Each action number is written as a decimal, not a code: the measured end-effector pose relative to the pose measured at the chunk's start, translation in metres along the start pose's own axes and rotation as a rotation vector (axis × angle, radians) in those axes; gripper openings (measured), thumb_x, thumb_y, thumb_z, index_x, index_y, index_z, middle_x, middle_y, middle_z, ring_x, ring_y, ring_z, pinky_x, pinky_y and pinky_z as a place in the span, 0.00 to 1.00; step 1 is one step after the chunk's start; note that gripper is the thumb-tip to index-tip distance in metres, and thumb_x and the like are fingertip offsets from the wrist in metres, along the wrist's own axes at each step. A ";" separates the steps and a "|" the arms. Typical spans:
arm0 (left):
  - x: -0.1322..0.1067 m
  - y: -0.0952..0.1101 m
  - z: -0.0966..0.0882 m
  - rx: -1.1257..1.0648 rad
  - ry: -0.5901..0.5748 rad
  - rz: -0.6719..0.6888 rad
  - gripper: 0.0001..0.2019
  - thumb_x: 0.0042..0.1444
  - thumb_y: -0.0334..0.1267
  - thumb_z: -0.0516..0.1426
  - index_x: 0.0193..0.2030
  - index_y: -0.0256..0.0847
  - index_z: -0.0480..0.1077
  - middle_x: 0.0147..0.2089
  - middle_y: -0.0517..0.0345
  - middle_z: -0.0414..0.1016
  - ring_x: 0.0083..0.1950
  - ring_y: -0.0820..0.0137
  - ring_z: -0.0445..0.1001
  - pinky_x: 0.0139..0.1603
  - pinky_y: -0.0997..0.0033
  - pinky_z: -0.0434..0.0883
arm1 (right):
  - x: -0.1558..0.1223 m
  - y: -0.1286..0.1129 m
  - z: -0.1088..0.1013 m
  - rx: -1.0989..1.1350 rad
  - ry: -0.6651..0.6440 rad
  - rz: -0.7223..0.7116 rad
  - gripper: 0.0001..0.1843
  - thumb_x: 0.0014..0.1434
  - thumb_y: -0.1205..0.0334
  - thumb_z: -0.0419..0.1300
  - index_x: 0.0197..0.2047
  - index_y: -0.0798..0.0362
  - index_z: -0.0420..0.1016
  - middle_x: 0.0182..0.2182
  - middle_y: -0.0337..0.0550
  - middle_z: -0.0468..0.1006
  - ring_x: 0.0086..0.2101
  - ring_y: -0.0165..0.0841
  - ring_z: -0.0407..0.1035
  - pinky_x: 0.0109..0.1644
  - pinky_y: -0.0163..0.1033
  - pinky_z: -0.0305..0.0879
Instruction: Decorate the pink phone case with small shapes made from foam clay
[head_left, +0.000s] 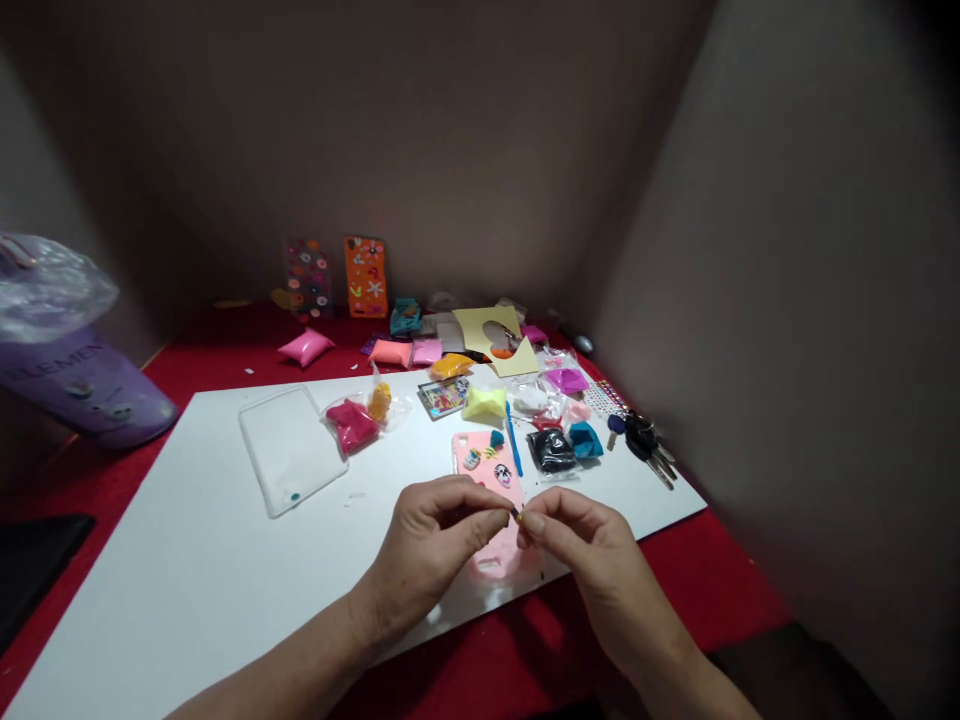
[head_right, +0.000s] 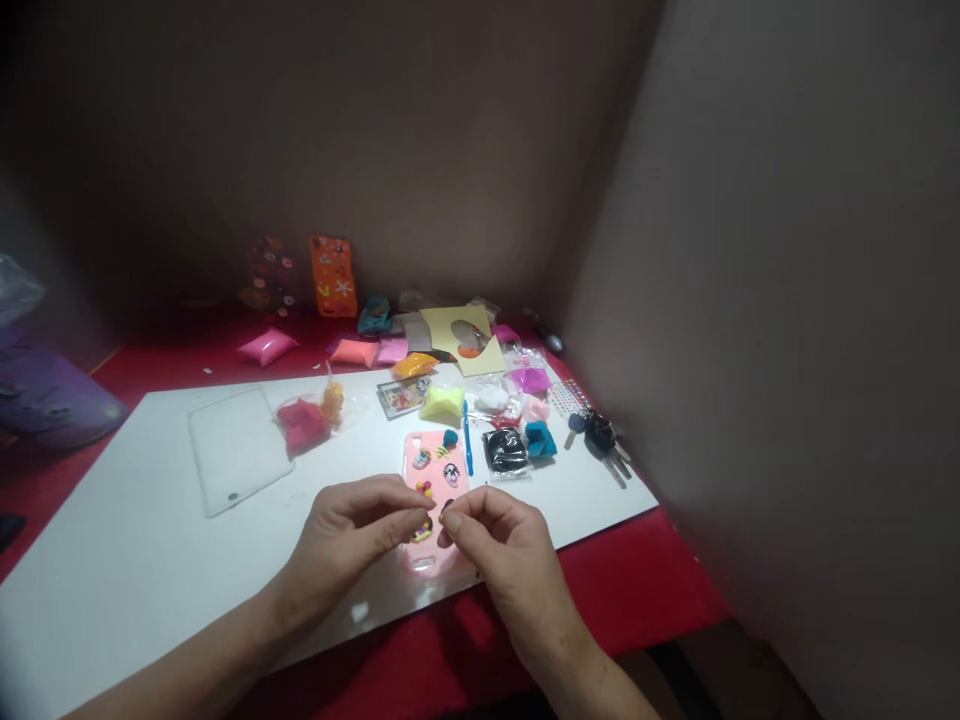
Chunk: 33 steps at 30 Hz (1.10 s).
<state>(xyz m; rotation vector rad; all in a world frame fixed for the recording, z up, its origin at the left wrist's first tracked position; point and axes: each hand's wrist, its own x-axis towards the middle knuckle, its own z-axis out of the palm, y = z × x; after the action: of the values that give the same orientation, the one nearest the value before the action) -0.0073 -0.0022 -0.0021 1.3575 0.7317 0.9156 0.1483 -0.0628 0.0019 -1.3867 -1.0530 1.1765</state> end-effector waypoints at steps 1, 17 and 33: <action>0.000 -0.001 0.000 0.032 -0.003 0.019 0.03 0.50 0.34 0.62 0.31 0.40 0.79 0.30 0.54 0.77 0.32 0.69 0.72 0.33 0.73 0.68 | 0.000 0.000 0.001 0.019 -0.010 0.003 0.13 0.55 0.54 0.62 0.26 0.54 0.72 0.24 0.37 0.72 0.27 0.27 0.63 0.33 0.32 0.59; -0.004 -0.002 0.000 0.112 0.010 0.009 0.08 0.59 0.39 0.54 0.32 0.39 0.68 0.27 0.60 0.69 0.27 0.74 0.66 0.28 0.76 0.63 | -0.004 0.002 0.014 0.242 -0.044 0.073 0.12 0.57 0.53 0.59 0.34 0.54 0.76 0.31 0.43 0.76 0.30 0.30 0.68 0.37 0.36 0.65; 0.001 -0.001 0.001 -0.114 -0.100 -0.191 0.15 0.58 0.48 0.54 0.28 0.38 0.63 0.21 0.64 0.63 0.18 0.80 0.54 0.19 0.79 0.51 | 0.000 0.006 0.025 -0.410 0.237 -0.675 0.07 0.60 0.69 0.55 0.38 0.52 0.73 0.33 0.44 0.75 0.35 0.33 0.69 0.36 0.38 0.67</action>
<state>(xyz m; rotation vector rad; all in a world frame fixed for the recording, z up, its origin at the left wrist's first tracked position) -0.0060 -0.0012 -0.0033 1.2021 0.7085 0.7226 0.1238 -0.0595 -0.0047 -1.2706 -1.4807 0.3059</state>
